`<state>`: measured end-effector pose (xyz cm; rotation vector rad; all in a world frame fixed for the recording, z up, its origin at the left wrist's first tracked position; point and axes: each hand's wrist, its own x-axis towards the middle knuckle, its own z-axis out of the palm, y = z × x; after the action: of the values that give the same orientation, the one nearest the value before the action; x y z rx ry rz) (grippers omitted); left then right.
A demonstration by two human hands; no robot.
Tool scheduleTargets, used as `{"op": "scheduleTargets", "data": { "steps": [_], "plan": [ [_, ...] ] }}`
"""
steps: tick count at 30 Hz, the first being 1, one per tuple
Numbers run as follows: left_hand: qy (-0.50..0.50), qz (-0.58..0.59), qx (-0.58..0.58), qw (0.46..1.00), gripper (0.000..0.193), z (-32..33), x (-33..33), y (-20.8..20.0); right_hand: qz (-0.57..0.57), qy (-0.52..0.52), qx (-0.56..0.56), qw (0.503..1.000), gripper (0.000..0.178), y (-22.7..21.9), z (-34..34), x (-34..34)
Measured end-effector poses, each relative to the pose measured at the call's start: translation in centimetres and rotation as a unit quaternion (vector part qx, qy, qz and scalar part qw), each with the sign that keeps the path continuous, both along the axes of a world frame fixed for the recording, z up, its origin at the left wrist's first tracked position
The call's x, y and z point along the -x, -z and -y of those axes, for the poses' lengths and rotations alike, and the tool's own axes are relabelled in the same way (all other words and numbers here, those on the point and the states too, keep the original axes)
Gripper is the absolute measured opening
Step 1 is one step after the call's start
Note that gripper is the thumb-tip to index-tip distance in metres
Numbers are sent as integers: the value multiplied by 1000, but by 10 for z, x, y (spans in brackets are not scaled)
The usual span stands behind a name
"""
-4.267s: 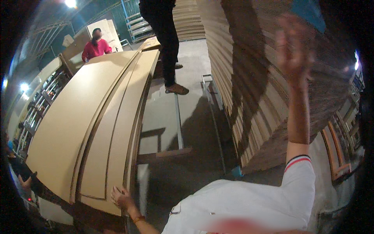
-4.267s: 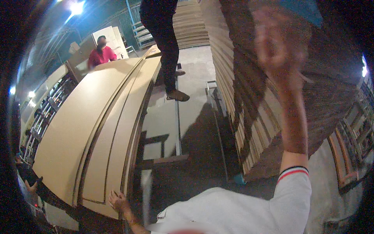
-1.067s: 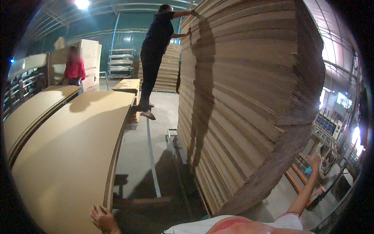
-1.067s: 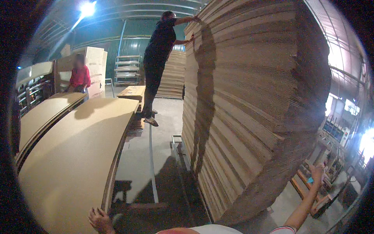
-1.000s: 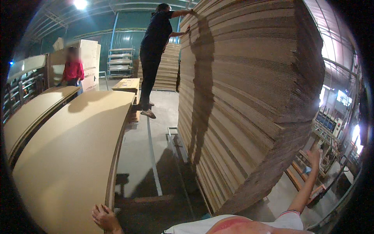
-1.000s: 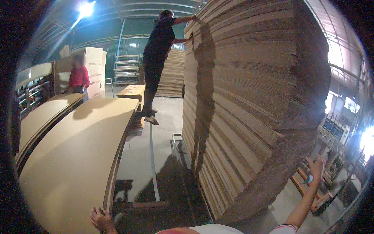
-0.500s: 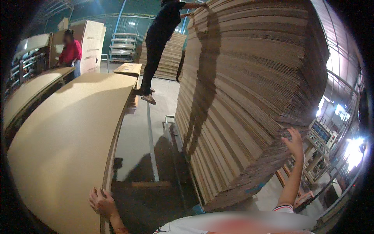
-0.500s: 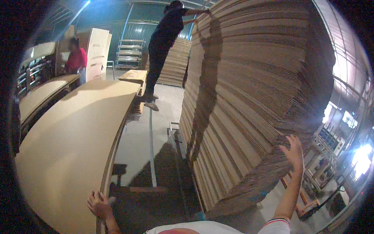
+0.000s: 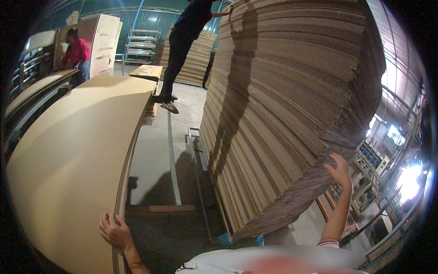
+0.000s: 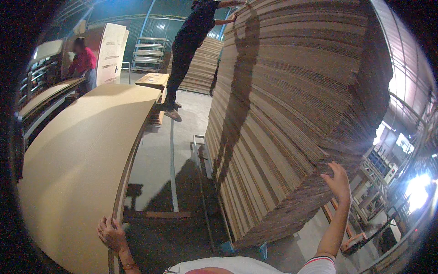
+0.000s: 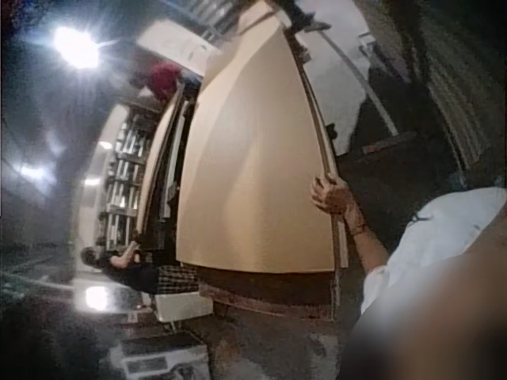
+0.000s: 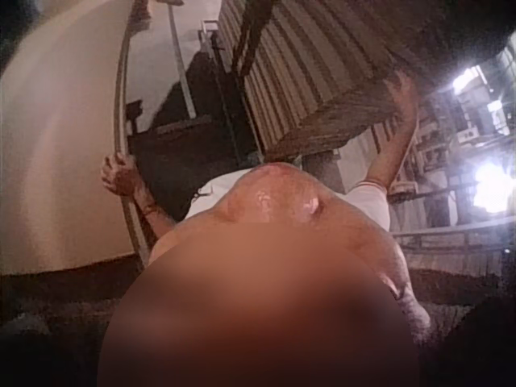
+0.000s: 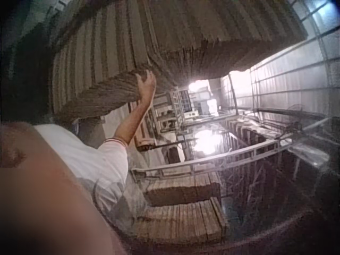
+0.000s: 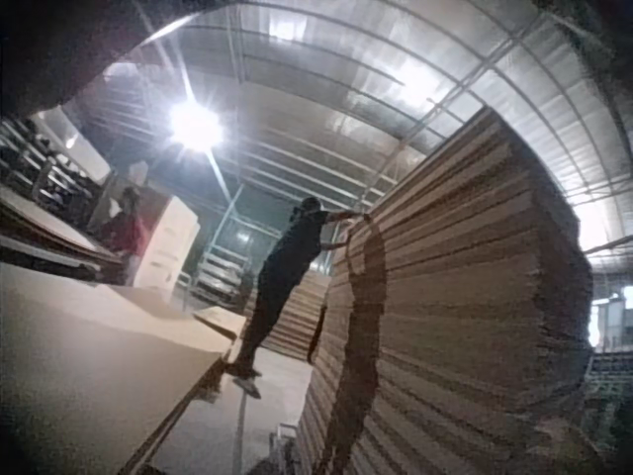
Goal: The person places large flat cardboard sheets onto a metal rack, then uses a manual pallet jack to move a stack of cardboard sheets across the warehouse floor. The person continues to place additional sheets onto the rack with assistance from another worker.
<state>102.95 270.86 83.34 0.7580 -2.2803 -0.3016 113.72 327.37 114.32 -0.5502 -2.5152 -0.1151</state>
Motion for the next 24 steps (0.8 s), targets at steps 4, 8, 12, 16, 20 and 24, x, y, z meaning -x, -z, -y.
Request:
{"op": "scheduleTargets", "data": {
  "steps": [4, 8, 12, 16, 20, 24],
  "plan": [
    [-11, 0, 11, 1000, 18, -1, -3, -3, -18, -22, 17, 999, 51, 2, -2, 1],
    [10, -20, -10, 1000, 18, 8, -11, -4, -44, -37, 4, 998, 48, -8, 21, 5],
    [1, -48, 43, 998, 16, 0, -8, 1, -14, -83, -14, 996, 48, -7, 6, 6],
    [17, -46, 13, 999, 15, -8, -8, -5, -22, -114, -58, 991, 49, 0, -16, 9],
    [14, -44, 15, 999, 15, 6, -9, 1, -19, -134, -12, 991, 45, -10, 60, 21],
    [19, -40, 8, 999, 14, 3, -7, 1, -30, -138, -34, 989, 45, -10, 73, 24]
  ]
}}
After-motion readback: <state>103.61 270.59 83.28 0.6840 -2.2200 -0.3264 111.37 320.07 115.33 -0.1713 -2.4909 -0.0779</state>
